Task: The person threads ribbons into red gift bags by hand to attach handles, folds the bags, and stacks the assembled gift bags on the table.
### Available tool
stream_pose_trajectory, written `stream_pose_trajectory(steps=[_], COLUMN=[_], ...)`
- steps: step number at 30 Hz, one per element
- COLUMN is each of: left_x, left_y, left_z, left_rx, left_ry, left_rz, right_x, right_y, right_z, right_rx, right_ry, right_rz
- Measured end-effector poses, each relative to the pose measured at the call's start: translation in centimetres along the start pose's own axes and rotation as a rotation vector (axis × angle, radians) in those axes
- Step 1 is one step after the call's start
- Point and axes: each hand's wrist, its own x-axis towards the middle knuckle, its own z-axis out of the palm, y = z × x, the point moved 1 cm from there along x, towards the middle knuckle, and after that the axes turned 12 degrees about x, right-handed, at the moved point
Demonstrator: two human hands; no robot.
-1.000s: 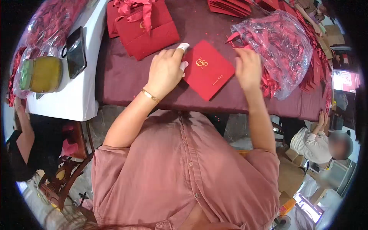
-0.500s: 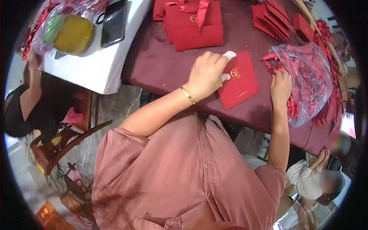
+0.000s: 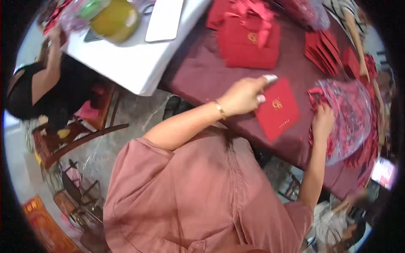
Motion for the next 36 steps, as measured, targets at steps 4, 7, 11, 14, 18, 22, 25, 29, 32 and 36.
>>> stream_pose_trajectory(steps=[4, 7, 11, 14, 18, 22, 25, 29, 32, 36], left_x=[0.0, -0.1, -0.5, -0.4, -0.5, -0.7, -1.0, -0.9, -1.1, -1.3], left_y=[-1.2, 0.0, -0.2, -0.3, -0.4, -1.1, -1.4, -2.0, -1.6, -1.4], left_z=[0.9, -0.4, 0.1, 0.5, 0.7, 0.7, 0.5, 0.9, 0.7, 0.8], left_rx=[-0.035, -0.303, -0.032, -0.266, -0.47, -0.561, -0.608, -0.589, -0.593, -0.119], left_ry=[0.049, -0.016, 0.147, 0.068, 0.041, -0.029, -0.046, 0.011, 0.043, 0.19], left_rz=[-0.006, -0.123, 0.092, 0.007, -0.149, -0.152, -0.174, -0.162, -0.156, -0.061], right_x=[0.9, 1.6, 1.7, 1.6, 3.6, 4.0, 4.4, 4.2, 4.2, 4.2], right_y=[-0.7, -2.9, -7.5, -11.1, -15.4, -17.1, -17.4, -17.7, -18.4, -18.6], right_z=[-1.1, -1.9, -3.2, -2.4, -5.7, -4.9, -4.6, -4.2, -4.3, -3.7], right_rx=[0.197, 0.389, 0.784, 1.348, 1.114, 1.218, 1.117, 1.098, 1.083, 1.018], right_ry=[0.167, 0.194, 0.134, 0.095, 0.082, 0.085, 0.09, 0.056, 0.019, 0.016], right_rz=[-0.12, -0.074, 0.141, 0.484, 0.107, 0.172, 0.075, 0.038, 0.07, 0.166])
